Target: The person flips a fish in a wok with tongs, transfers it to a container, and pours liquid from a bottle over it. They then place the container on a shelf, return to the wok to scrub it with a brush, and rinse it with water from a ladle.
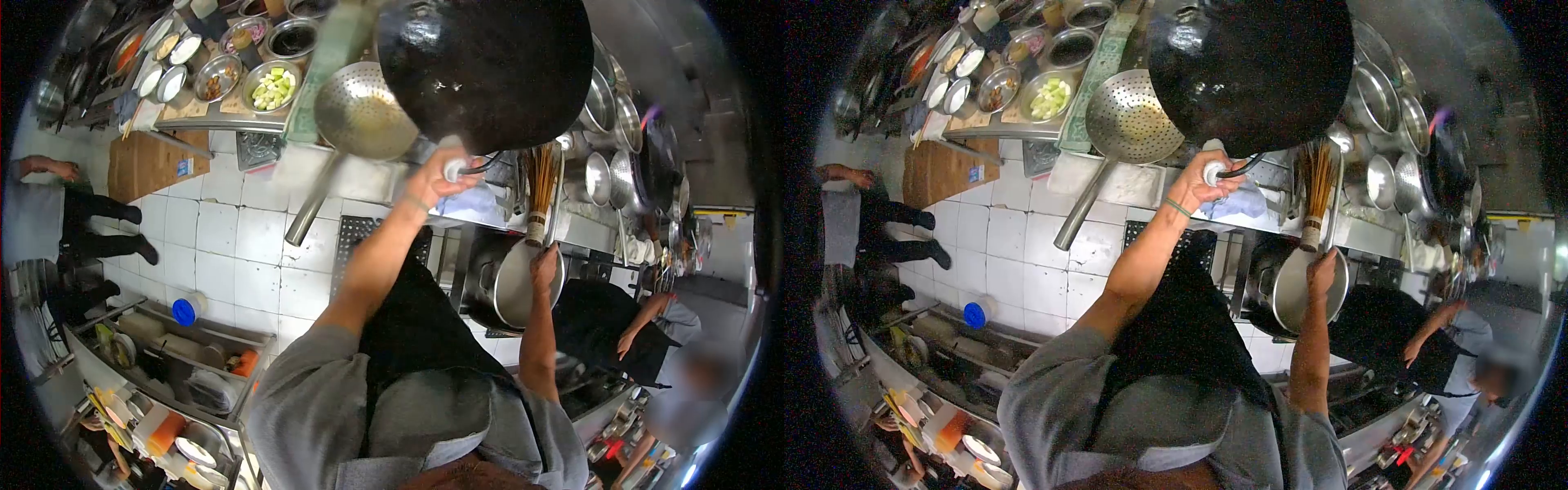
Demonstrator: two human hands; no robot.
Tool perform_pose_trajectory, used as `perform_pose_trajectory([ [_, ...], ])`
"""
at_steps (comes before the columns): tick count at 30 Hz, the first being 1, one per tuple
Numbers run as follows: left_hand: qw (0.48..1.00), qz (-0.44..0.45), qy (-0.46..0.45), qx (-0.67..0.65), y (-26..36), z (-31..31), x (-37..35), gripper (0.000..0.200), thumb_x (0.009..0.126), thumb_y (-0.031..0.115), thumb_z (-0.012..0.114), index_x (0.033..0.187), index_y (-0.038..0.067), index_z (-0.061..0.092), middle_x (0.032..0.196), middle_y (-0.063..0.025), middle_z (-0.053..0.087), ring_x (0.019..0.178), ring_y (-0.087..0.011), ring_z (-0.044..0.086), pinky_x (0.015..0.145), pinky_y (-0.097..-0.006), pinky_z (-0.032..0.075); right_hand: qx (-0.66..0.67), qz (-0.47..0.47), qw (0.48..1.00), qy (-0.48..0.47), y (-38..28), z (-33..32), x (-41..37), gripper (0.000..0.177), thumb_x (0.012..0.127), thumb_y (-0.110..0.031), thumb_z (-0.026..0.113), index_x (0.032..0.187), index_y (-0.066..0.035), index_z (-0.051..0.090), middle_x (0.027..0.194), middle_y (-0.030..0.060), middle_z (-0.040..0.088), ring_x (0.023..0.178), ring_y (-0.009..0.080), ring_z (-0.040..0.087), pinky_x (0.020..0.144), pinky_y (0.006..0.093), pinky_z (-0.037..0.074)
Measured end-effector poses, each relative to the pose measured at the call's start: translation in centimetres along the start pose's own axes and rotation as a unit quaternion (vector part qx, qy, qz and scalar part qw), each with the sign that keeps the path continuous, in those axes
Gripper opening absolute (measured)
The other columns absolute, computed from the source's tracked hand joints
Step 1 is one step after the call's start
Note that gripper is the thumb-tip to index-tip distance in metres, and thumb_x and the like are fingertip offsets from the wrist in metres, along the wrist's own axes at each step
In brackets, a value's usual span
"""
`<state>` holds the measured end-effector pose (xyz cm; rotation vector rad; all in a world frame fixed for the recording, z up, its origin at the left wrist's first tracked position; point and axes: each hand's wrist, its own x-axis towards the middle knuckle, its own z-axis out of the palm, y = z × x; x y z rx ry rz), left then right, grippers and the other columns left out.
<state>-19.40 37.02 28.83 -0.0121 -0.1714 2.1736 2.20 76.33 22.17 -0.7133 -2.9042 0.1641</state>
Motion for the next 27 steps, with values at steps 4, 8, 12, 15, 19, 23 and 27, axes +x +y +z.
perform_pose_trajectory([
  [4, 0.99, 0.067, 0.066, 0.11, -0.4, -1.5, 0.3, 0.013, 0.077, 0.005, 0.057, 0.081, -0.004, 0.049, 0.071, -0.0095, 0.044, 0.053, -0.0143, 0.036, 0.046, -0.0242, 0.032, -0.009, 0.051, 0.999, -0.018, -1.0, -0.8, 0.3, 0.055, 0.093, -0.02, 0.055, 0.144, -0.003, 0.038, 0.12, 0.026, 0.061, 0.103, 0.0472, 0.06, 0.085, 0.0531, 0.049],
  [8, 0.952, 0.101, 0.165, 0.239, 0.5, -3.4, -0.1, 0.012, 0.08, 0.009, 0.058, 0.085, -0.002, 0.052, 0.072, -0.0099, 0.049, 0.055, -0.0171, 0.043, 0.047, -0.0251, 0.036, 0.153, 0.053, 0.987, -0.02, 1.1, -1.4, 1.0, 0.039, 0.092, -0.02, 0.059, 0.126, 0.0, 0.054, 0.105, 0.0245, 0.066, 0.098, 0.045, 0.062, 0.084, 0.0497, 0.048],
  [12, 0.783, 0.27, 0.246, 0.503, 0.4, -1.1, -1.9, 0.011, 0.085, 0.015, 0.059, 0.079, 0.006, 0.056, 0.073, -0.0069, 0.056, 0.056, -0.0181, 0.051, 0.044, -0.0288, 0.038, 0.222, 0.052, 0.972, 0.064, 1.3, -2.3, -1.2, 0.02, 0.091, -0.016, 0.066, 0.097, 0.002, 0.059, 0.082, 0.0174, 0.064, 0.078, 0.0362, 0.062, 0.073, 0.0422, 0.048],
  [15, 0.871, 0.205, 0.36, 0.266, 1.0, 3.7, -2.3, 0.012, 0.087, 0.016, 0.062, 0.078, 0.009, 0.057, 0.069, -0.0051, 0.058, 0.054, -0.0177, 0.055, 0.042, -0.0312, 0.041, 0.422, 0.16, 0.892, 0.012, -0.7, -4.1, -3.5, 0.015, 0.092, -0.014, 0.067, 0.085, -0.007, 0.055, 0.064, 0.0008, 0.052, 0.056, 0.0133, 0.051, 0.051, 0.028, 0.039],
  [19, 0.867, 0.206, 0.375, 0.256, 2.7, 4.1, -0.3, 0.009, 0.087, 0.016, 0.061, 0.083, 0.008, 0.059, 0.066, -0.0062, 0.058, 0.051, -0.0188, 0.055, 0.039, -0.0319, 0.042, 0.592, 0.19, 0.782, -0.044, -9.6, -11.7, -0.4, 0.025, 0.095, -0.025, 0.064, 0.078, -0.013, 0.049, 0.053, -0.004, 0.044, 0.04, 0.0082, 0.041, 0.036, 0.024, 0.031],
  [23, 0.877, 0.199, 0.353, 0.26, 4.1, 5.0, 4.1, 0.011, 0.089, 0.015, 0.057, 0.08, 0.009, 0.056, 0.064, -0.0054, 0.054, 0.048, -0.0188, 0.051, 0.037, -0.0314, 0.038, 0.65, 0.08, 0.753, -0.07, -14.3, -18.5, 10.6, 0.028, 0.1, -0.032, 0.058, 0.086, -0.009, 0.05, 0.055, 0.001, 0.049, 0.041, 0.0111, 0.047, 0.037, 0.0256, 0.036],
  [27, 0.894, 0.182, 0.323, 0.253, 7.1, 3.1, 8.7, 0.022, 0.095, 0.025, 0.052, 0.083, 0.006, 0.053, 0.068, -0.0094, 0.051, 0.052, -0.0197, 0.048, 0.043, -0.0287, 0.035, 0.578, 0.023, 0.814, -0.05, -15.0, -23.7, 25.8, 0.024, 0.097, -0.024, 0.057, 0.08, -0.007, 0.052, 0.057, 0.0028, 0.051, 0.044, 0.0136, 0.05, 0.04, 0.0288, 0.04],
])
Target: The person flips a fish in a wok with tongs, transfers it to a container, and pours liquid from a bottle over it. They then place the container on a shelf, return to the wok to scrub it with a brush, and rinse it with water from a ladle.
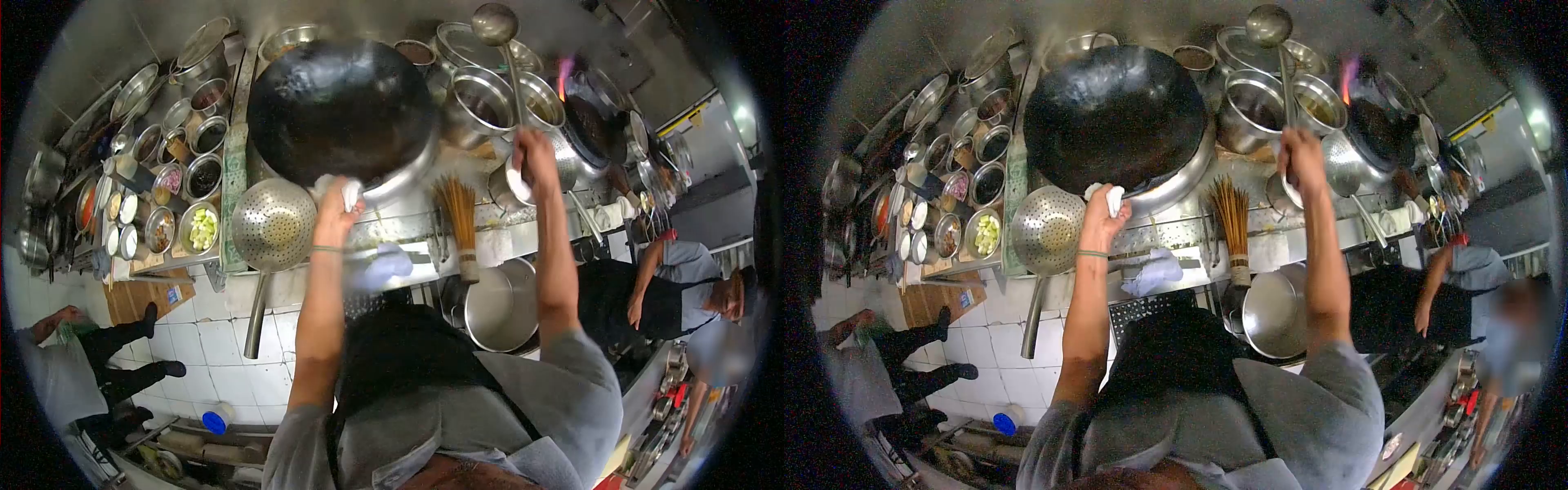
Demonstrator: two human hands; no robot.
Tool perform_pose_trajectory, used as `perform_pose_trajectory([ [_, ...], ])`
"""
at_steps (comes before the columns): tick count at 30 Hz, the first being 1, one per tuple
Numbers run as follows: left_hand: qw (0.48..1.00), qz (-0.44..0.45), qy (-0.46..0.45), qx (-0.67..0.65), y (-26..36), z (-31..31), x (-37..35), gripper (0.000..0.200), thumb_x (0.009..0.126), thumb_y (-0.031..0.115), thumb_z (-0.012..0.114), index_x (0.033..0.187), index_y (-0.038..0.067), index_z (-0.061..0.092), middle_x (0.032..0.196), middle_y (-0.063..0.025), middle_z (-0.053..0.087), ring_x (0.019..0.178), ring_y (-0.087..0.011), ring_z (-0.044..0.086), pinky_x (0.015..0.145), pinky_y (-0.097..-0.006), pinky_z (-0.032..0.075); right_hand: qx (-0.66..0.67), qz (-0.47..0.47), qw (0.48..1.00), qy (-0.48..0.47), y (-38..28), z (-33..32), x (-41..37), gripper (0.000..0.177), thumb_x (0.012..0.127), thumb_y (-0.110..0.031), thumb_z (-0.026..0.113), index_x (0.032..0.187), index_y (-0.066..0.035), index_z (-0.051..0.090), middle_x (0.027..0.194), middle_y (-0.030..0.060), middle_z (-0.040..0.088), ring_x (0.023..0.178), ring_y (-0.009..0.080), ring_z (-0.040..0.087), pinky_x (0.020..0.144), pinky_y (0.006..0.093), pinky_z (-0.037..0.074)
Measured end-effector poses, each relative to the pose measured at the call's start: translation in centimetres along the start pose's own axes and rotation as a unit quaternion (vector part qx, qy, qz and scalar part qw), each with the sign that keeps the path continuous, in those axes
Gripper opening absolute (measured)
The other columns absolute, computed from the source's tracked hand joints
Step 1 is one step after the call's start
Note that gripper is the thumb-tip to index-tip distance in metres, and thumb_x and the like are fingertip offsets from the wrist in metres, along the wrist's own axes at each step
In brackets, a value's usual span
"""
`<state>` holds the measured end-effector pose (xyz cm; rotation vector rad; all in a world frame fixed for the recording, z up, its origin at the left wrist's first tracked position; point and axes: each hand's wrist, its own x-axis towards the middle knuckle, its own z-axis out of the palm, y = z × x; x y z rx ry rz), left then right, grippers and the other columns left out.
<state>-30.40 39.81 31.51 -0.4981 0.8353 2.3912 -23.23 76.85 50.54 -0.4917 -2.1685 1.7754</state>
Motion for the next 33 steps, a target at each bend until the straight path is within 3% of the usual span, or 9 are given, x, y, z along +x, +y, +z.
perform_pose_trajectory([
  [6, 0.996, 0.02, 0.083, -0.034, -0.2, 2.5, 1.2, 0.02, 0.095, 0.025, 0.054, 0.088, 0.007, 0.054, 0.07, -0.0097, 0.051, 0.059, -0.0223, 0.052, 0.045, -0.0291, 0.038, -0.246, 0.007, 0.969, 0.002, 0.5, -0.9, 20.0, 0.026, 0.084, -0.012, 0.057, 0.06, -0.004, 0.057, 0.057, 0.0079, 0.055, 0.044, 0.0208, 0.052, 0.042, 0.0346, 0.04],
  [8, 0.994, 0.026, 0.105, -0.035, -0.2, 2.6, 1.4, 0.017, 0.094, 0.025, 0.054, 0.089, 0.008, 0.053, 0.072, -0.0098, 0.052, 0.061, -0.0226, 0.052, 0.044, -0.0298, 0.038, -0.271, -0.219, 0.927, -0.142, 2.2, -2.2, 23.9, 0.027, 0.084, -0.008, 0.054, 0.057, -0.004, 0.056, 0.056, 0.0094, 0.054, 0.048, 0.0207, 0.054, 0.044, 0.0339, 0.041],
  [11, 0.993, 0.02, 0.107, -0.035, -0.2, 2.1, 2.2, 0.017, 0.094, 0.025, 0.054, 0.091, 0.008, 0.053, 0.074, -0.0102, 0.052, 0.062, -0.0231, 0.052, 0.044, -0.0297, 0.038, 0.052, 0.042, 0.984, -0.167, 0.4, -3.3, 26.1, 0.013, 0.084, -0.001, 0.05, 0.072, 0.002, 0.054, 0.063, 0.0084, 0.051, 0.055, 0.0191, 0.052, 0.048, 0.0312, 0.039],
  [13, 0.994, 0.027, 0.102, -0.034, 0.0, 2.0, 2.3, 0.016, 0.094, 0.024, 0.054, 0.09, 0.008, 0.052, 0.074, -0.01, 0.053, 0.062, -0.0237, 0.052, 0.045, -0.0303, 0.038, 0.46, 0.301, 0.826, -0.122, -0.6, -5.0, 29.5, 0.004, 0.082, 0.003, 0.048, 0.086, 0.005, 0.049, 0.069, 0.0067, 0.048, 0.058, 0.0159, 0.047, 0.049, 0.0292, 0.037],
  [14, 0.994, 0.03, 0.1, -0.035, -0.1, 1.8, 2.2, 0.016, 0.094, 0.024, 0.054, 0.09, 0.008, 0.052, 0.075, -0.0099, 0.053, 0.063, -0.024, 0.052, 0.045, -0.0306, 0.038, 0.508, 0.295, 0.8, -0.119, -0.9, -5.7, 29.7, 0.006, 0.085, 0.002, 0.047, 0.09, 0.005, 0.046, 0.071, 0.0059, 0.045, 0.059, 0.0158, 0.046, 0.05, 0.0283, 0.037],
  [19, 0.994, 0.003, 0.103, -0.04, 0.2, 1.5, 2.4, 0.012, 0.093, 0.022, 0.057, 0.091, 0.01, 0.054, 0.077, -0.0087, 0.054, 0.066, -0.0259, 0.053, 0.047, -0.0326, 0.04, 0.515, 0.25, 0.806, -0.151, -2.4, -8.7, 29.4, 0.019, 0.091, 0.002, 0.042, 0.108, 0.01, 0.04, 0.078, 0.0091, 0.043, 0.059, 0.0144, 0.045, 0.048, 0.0262, 0.036],
  [24, 0.994, 0.029, 0.103, -0.035, -0.3, 1.9, 2.0, 0.009, 0.093, 0.018, 0.058, 0.09, 0.01, 0.057, 0.082, -0.0092, 0.059, 0.071, -0.0259, 0.056, 0.056, -0.0367, 0.049, 0.648, 0.326, 0.659, -0.198, -8.4, -8.2, 19.5, 0.061, 0.105, -0.016, 0.036, 0.151, 0.008, 0.003, 0.081, 0.008, 0.046, 0.048, 0.012, 0.042, 0.039, 0.0252, 0.033],
  [28, 0.994, 0.032, 0.092, -0.047, -0.5, 2.7, 1.8, 0.008, 0.093, 0.018, 0.058, 0.091, 0.01, 0.06, 0.083, -0.0078, 0.061, 0.076, -0.0247, 0.059, 0.07, -0.0424, 0.056, 0.663, 0.379, 0.609, -0.216, -10.4, -7.5, 11.3, 0.058, 0.106, -0.022, 0.037, 0.148, 0.007, 0.01, 0.083, 0.0083, 0.045, 0.046, 0.0111, 0.042, 0.035, 0.0254, 0.033],
  [33, 0.995, 0.02, 0.081, -0.056, -0.5, 3.5, 0.8, 0.013, 0.093, 0.021, 0.058, 0.097, 0.008, 0.059, 0.084, -0.0117, 0.061, 0.068, -0.025, 0.059, 0.049, -0.0362, 0.048, 0.633, 0.405, 0.606, -0.262, -9.8, -6.0, 1.1, 0.055, 0.107, -0.022, 0.031, 0.146, 0.012, 0.012, 0.091, 0.0123, 0.044, 0.047, 0.0114, 0.043, 0.032, 0.0259, 0.027],
])
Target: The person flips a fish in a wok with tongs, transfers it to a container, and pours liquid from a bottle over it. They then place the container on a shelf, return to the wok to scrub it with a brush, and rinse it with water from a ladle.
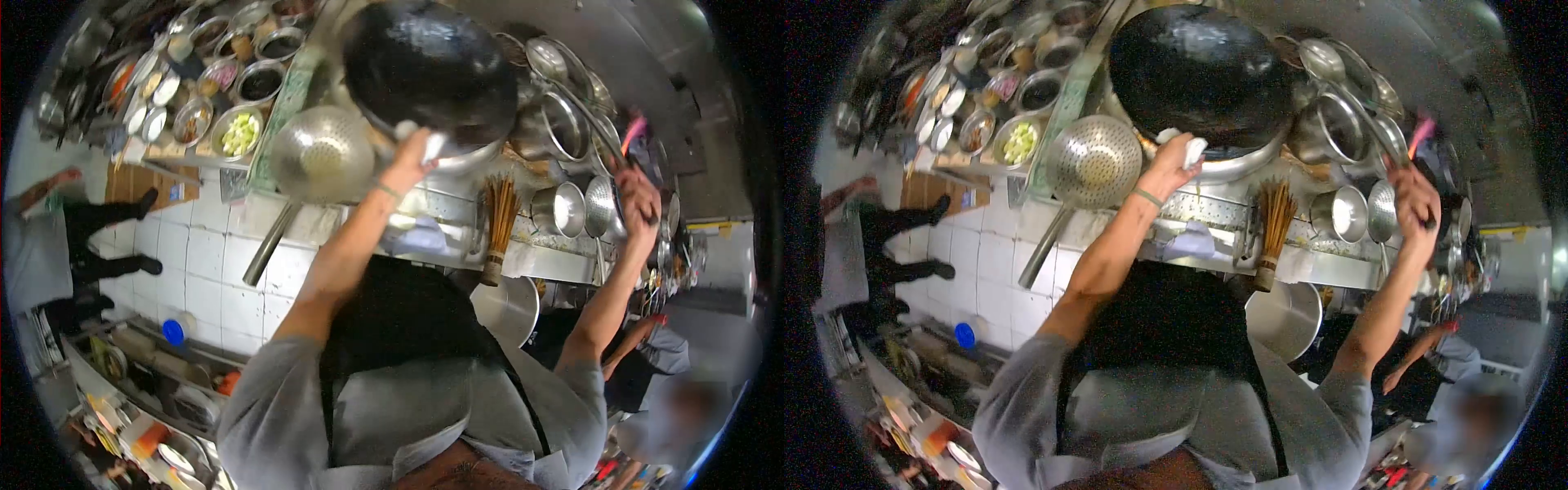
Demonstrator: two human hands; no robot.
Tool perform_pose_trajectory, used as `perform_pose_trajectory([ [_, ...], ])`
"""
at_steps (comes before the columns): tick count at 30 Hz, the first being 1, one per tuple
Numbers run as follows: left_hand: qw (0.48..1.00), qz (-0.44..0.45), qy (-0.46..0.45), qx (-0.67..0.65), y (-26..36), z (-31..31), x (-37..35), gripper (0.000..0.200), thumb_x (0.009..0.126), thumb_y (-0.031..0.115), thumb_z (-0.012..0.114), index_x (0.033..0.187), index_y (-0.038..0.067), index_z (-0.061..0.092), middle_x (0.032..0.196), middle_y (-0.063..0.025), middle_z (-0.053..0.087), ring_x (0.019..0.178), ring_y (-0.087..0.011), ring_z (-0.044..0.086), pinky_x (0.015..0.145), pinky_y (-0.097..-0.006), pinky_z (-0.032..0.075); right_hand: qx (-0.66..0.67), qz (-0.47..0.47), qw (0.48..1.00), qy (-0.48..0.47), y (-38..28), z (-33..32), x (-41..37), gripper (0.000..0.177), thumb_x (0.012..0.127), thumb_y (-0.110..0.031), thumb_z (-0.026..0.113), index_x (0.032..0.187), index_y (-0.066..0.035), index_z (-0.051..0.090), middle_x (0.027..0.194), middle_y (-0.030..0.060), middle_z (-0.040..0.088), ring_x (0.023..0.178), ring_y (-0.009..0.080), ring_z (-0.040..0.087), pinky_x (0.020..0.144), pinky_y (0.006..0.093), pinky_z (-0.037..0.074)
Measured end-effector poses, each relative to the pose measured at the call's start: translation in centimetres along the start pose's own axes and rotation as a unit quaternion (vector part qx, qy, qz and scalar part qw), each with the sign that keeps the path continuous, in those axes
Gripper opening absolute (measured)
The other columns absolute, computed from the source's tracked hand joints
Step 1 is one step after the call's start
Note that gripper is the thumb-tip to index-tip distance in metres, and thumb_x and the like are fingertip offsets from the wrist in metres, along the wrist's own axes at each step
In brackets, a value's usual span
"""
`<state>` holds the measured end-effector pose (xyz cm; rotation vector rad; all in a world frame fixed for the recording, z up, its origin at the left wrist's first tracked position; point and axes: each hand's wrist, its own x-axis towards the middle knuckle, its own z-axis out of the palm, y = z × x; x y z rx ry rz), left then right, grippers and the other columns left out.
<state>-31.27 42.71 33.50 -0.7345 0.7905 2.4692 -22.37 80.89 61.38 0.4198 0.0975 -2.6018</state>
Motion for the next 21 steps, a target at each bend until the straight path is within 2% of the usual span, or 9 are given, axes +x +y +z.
perform_pose_trajectory([
  [3, 1.0, -0.004, 0.021, 0.002, 0.1, 0.9, -2.1, 0.014, 0.092, 0.02, 0.06, 0.098, 0.007, 0.059, 0.084, -0.0119, 0.062, 0.069, -0.0241, 0.059, 0.048, -0.0326, 0.044, -0.112, -0.031, 0.992, 0.041, 3.5, -2.4, -2.5, 0.056, 0.106, -0.02, 0.034, 0.15, 0.006, 0.01, 0.101, 0.0203, 0.05, 0.054, 0.0124, 0.049, 0.032, 0.0239, 0.031],
  [4, 0.999, -0.004, 0.033, -0.001, 0.3, 1.3, -2.2, 0.014, 0.091, 0.02, 0.06, 0.098, 0.007, 0.059, 0.084, -0.0115, 0.062, 0.069, -0.0236, 0.059, 0.048, -0.0321, 0.044, -0.149, -0.013, 0.985, 0.087, 3.9, -2.7, -3.3, 0.05, 0.106, -0.021, 0.037, 0.147, 0.006, 0.024, 0.095, 0.0137, 0.05, 0.049, 0.0095, 0.04, 0.032, 0.0243, 0.026],
  [6, 1.0, -0.007, 0.015, -0.009, -0.2, 0.7, -1.0, 0.013, 0.091, 0.021, 0.06, 0.094, 0.008, 0.061, 0.08, -0.0099, 0.062, 0.066, -0.0219, 0.059, 0.049, -0.033, 0.043, -0.341, -0.119, 0.91, 0.203, 6.2, -4.1, -4.5, 0.036, 0.105, -0.02, 0.041, 0.131, 0.005, 0.042, 0.078, 0.0068, 0.052, 0.039, 0.0081, 0.039, 0.024, 0.0236, 0.026],
  [8, 1.0, -0.008, 0.012, -0.005, -0.3, 0.8, -0.7, 0.013, 0.091, 0.021, 0.059, 0.091, 0.008, 0.061, 0.078, -0.0092, 0.062, 0.065, -0.0212, 0.058, 0.049, -0.0336, 0.043, -0.455, -0.153, 0.85, 0.217, 10.5, -4.8, -4.3, 0.026, 0.103, -0.017, 0.045, 0.119, 0.003, 0.05, 0.072, 0.0028, 0.05, 0.033, 0.0065, 0.033, 0.022, 0.0233, 0.025],
  [10, 1.0, -0.017, 0.022, 0.0, 0.0, 1.1, -1.0, 0.013, 0.091, 0.021, 0.058, 0.088, 0.008, 0.062, 0.075, -0.008, 0.061, 0.063, -0.0207, 0.058, 0.05, -0.0344, 0.043, -0.465, -0.17, 0.838, 0.229, 14.6, -4.4, -3.0, 0.029, 0.1, -0.013, 0.051, 0.122, 0.006, 0.047, 0.075, 0.004, 0.05, 0.038, 0.0036, 0.038, 0.024, 0.0204, 0.028],
  [14, 0.999, -0.027, 0.031, 0.016, 0.4, 1.4, -1.8, 0.013, 0.091, 0.02, 0.058, 0.088, 0.008, 0.061, 0.075, -0.0088, 0.061, 0.062, -0.0209, 0.057, 0.047, -0.0336, 0.042, -0.486, -0.138, 0.846, 0.17, 16.5, -6.8, -0.7, 0.034, 0.098, -0.011, 0.053, 0.125, 0.008, 0.046, 0.079, 0.0071, 0.053, 0.041, 0.0037, 0.041, 0.026, 0.0185, 0.028],
  [16, 0.999, -0.03, 0.026, 0.006, 0.3, 1.2, -1.3, 0.013, 0.091, 0.02, 0.058, 0.089, 0.008, 0.061, 0.075, -0.0091, 0.061, 0.062, -0.021, 0.057, 0.046, -0.0329, 0.041, -0.485, -0.129, 0.851, 0.154, 17.3, -7.7, 1.9, 0.016, 0.097, -0.011, 0.054, 0.104, 0.002, 0.047, 0.081, 0.0069, 0.047, 0.039, 0.0031, 0.036, 0.024, 0.0186, 0.029],
  [19, 0.999, -0.034, 0.023, 0.014, 0.6, 1.4, -1.7, 0.014, 0.092, 0.021, 0.058, 0.089, 0.007, 0.06, 0.075, -0.0095, 0.061, 0.061, -0.0211, 0.057, 0.044, -0.0324, 0.041, -0.506, -0.111, 0.85, 0.101, 17.4, -8.9, 7.3, 0.042, 0.098, -0.015, 0.053, 0.132, 0.009, 0.045, 0.079, 0.0044, 0.049, 0.04, 0.0025, 0.037, 0.026, 0.019, 0.029],
  [21, 0.999, -0.032, 0.018, 0.012, 0.4, 1.2, -1.2, 0.015, 0.093, 0.022, 0.057, 0.089, 0.008, 0.06, 0.075, -0.0095, 0.061, 0.061, -0.0212, 0.057, 0.044, -0.0327, 0.042, -0.5, -0.104, 0.857, 0.067, 17.1, -9.2, 11.6, 0.035, 0.098, -0.015, 0.054, 0.124, 0.008, 0.05, 0.079, 0.0042, 0.05, 0.04, 0.0029, 0.036, 0.027, 0.0199, 0.028],
])
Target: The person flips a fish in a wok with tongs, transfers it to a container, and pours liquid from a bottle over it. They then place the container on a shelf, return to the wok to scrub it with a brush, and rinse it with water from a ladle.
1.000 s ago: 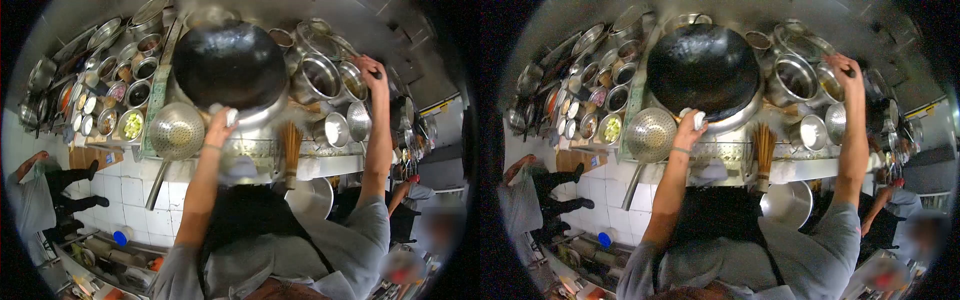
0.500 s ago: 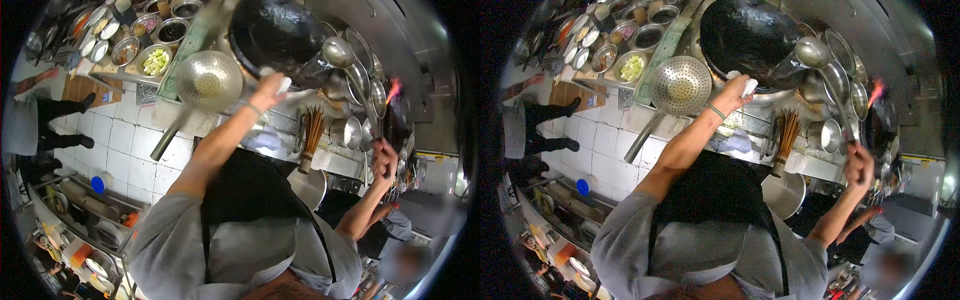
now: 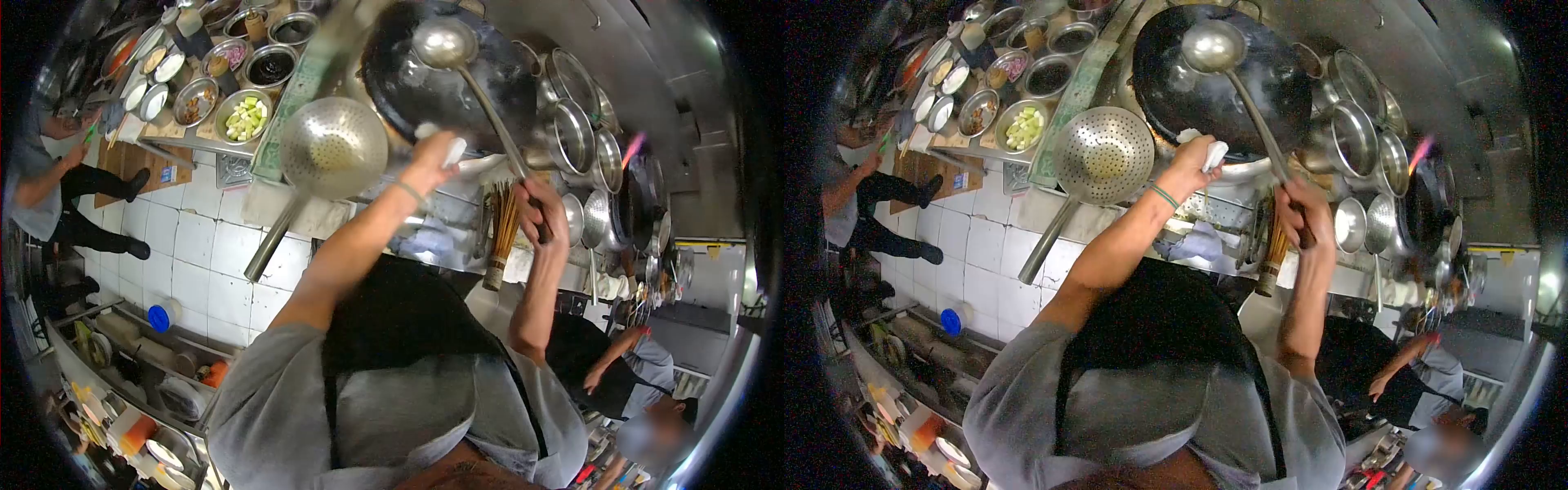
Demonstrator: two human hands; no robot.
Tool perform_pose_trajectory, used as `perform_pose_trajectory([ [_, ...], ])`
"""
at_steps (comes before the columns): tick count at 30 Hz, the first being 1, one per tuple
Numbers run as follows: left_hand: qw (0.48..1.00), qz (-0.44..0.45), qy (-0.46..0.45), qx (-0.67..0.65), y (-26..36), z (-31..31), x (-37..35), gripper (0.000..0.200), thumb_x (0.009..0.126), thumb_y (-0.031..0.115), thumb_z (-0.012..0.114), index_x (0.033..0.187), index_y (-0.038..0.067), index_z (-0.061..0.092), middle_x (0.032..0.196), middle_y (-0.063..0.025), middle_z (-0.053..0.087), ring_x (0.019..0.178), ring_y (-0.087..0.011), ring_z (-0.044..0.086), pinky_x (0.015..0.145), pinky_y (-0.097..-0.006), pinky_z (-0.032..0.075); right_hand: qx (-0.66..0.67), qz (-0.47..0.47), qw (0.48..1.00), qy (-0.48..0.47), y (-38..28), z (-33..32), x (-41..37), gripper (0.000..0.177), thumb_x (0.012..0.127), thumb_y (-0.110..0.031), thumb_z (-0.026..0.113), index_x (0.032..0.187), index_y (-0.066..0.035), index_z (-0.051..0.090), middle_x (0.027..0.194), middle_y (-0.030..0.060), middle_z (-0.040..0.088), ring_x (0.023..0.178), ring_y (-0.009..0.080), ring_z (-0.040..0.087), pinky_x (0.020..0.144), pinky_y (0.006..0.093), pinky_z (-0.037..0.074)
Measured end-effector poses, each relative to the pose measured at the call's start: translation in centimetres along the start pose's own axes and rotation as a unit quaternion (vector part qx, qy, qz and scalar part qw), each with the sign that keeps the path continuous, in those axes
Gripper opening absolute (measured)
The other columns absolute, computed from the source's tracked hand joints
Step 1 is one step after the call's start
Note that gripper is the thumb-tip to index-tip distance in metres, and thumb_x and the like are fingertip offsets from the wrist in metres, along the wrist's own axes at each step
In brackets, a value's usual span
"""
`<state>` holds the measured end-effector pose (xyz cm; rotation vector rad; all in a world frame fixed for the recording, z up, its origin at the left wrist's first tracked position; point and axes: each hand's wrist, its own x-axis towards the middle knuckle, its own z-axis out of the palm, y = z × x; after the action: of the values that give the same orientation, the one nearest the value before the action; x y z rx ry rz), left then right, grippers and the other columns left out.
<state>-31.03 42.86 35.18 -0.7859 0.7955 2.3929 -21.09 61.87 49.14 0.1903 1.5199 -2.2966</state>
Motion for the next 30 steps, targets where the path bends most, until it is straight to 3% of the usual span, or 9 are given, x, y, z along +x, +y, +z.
perform_pose_trajectory([
  [2, 1.0, 0.002, 0.003, -0.007, 0.1, 0.1, -0.6, 0.017, 0.093, 0.026, 0.058, 0.088, 0.01, 0.06, 0.077, -0.008, 0.061, 0.063, -0.0215, 0.058, 0.046, -0.0332, 0.044, -0.034, -0.002, 0.999, 0.024, -0.1, 1.7, 3.7, 0.022, 0.098, -0.017, 0.055, 0.104, 0.004, 0.054, 0.068, 0.0015, 0.048, 0.04, 0.0053, 0.035, 0.03, 0.0206, 0.028],
  [4, 1.0, -0.003, -0.019, -0.006, 0.0, 0.0, -0.7, 0.018, 0.093, 0.028, 0.06, 0.088, 0.011, 0.06, 0.077, -0.0069, 0.06, 0.065, -0.0213, 0.057, 0.049, -0.0342, 0.046, -0.109, -0.028, 0.993, 0.037, 0.1, 2.0, 7.3, 0.013, 0.098, -0.013, 0.054, 0.097, 0.0, 0.055, 0.067, 0.0006, 0.05, 0.042, 0.0065, 0.04, 0.034, 0.0232, 0.031],
  [7, 0.997, -0.023, -0.07, -0.023, 0.3, -0.2, -1.1, 0.02, 0.093, 0.032, 0.063, 0.089, 0.013, 0.06, 0.077, -0.0055, 0.059, 0.066, -0.0211, 0.056, 0.052, -0.036, 0.048, -0.347, -0.158, 0.917, 0.118, 1.2, 2.4, 8.6, 0.024, 0.097, -0.01, 0.055, 0.116, 0.004, 0.056, 0.07, 0.0002, 0.053, 0.045, 0.0064, 0.042, 0.038, 0.0252, 0.034],
  [8, 0.995, -0.031, -0.09, -0.035, 0.4, 0.0, -1.1, 0.021, 0.093, 0.033, 0.064, 0.09, 0.013, 0.06, 0.077, -0.0051, 0.059, 0.066, -0.021, 0.056, 0.053, -0.0367, 0.049, -0.368, -0.198, 0.896, 0.153, 1.7, 1.2, 8.2, 0.038, 0.097, -0.008, 0.055, 0.133, 0.004, 0.052, 0.071, -0.0007, 0.054, 0.047, 0.0053, 0.044, 0.04, 0.0256, 0.036],
  [11, 0.997, -0.027, -0.05, -0.057, 1.0, 1.3, -2.0, 0.021, 0.093, 0.033, 0.065, 0.09, 0.014, 0.059, 0.077, -0.0049, 0.057, 0.067, -0.0203, 0.054, 0.054, -0.0371, 0.049, -0.337, -0.19, 0.9, 0.201, 0.9, 1.1, 2.8, 0.038, 0.098, -0.007, 0.055, 0.135, 0.003, 0.051, 0.073, -0.0011, 0.054, 0.047, 0.0042, 0.043, 0.039, 0.0234, 0.033],
  [15, 0.997, -0.023, -0.067, -0.015, -0.1, -0.2, 0.0, 0.011, 0.095, 0.023, 0.06, 0.09, 0.013, 0.057, 0.082, -0.0047, 0.058, 0.069, -0.0194, 0.054, 0.055, -0.036, 0.049, -0.285, -0.239, 0.906, 0.2, 2.6, -0.8, -2.4, 0.043, 0.099, -0.006, 0.055, 0.139, 0.006, 0.046, 0.067, -0.0025, 0.05, 0.042, 0.0042, 0.041, 0.035, 0.0235, 0.032],
  [19, 0.999, -0.021, -0.034, -0.033, -1.3, -0.2, -2.2, 0.011, 0.095, 0.022, 0.058, 0.092, 0.011, 0.056, 0.08, -0.0064, 0.059, 0.062, -0.0187, 0.052, 0.047, -0.0314, 0.044, -0.263, -0.238, 0.907, 0.227, 2.8, 1.3, -7.2, 0.047, 0.098, -0.009, 0.058, 0.14, 0.006, 0.045, 0.063, -0.0036, 0.047, 0.04, 0.004, 0.04, 0.034, 0.0223, 0.031],
  [24, 0.987, -0.027, -0.133, -0.084, -2.7, -1.7, -2.7, 0.017, 0.095, 0.02, 0.057, 0.085, 0.008, 0.05, 0.069, -0.0078, 0.049, 0.053, -0.0199, 0.045, 0.042, -0.0303, 0.034, -0.257, -0.268, 0.894, 0.249, 3.3, 2.5, -9.6, 0.044, 0.097, -0.014, 0.062, 0.135, 0.005, 0.049, 0.061, -0.0043, 0.047, 0.04, 0.0032, 0.039, 0.035, 0.0217, 0.03],
  [30, 0.98, -0.079, -0.145, -0.112, -3.6, -2.8, -3.8, 0.021, 0.094, 0.019, 0.056, 0.077, 0.008, 0.049, 0.065, -0.007, 0.044, 0.051, -0.0202, 0.042, 0.044, -0.0316, 0.033, -0.236, -0.285, 0.885, 0.281, 3.1, 3.1, -11.0, 0.043, 0.097, -0.014, 0.062, 0.135, 0.004, 0.05, 0.06, -0.0045, 0.047, 0.04, 0.0028, 0.038, 0.035, 0.0218, 0.028],
])
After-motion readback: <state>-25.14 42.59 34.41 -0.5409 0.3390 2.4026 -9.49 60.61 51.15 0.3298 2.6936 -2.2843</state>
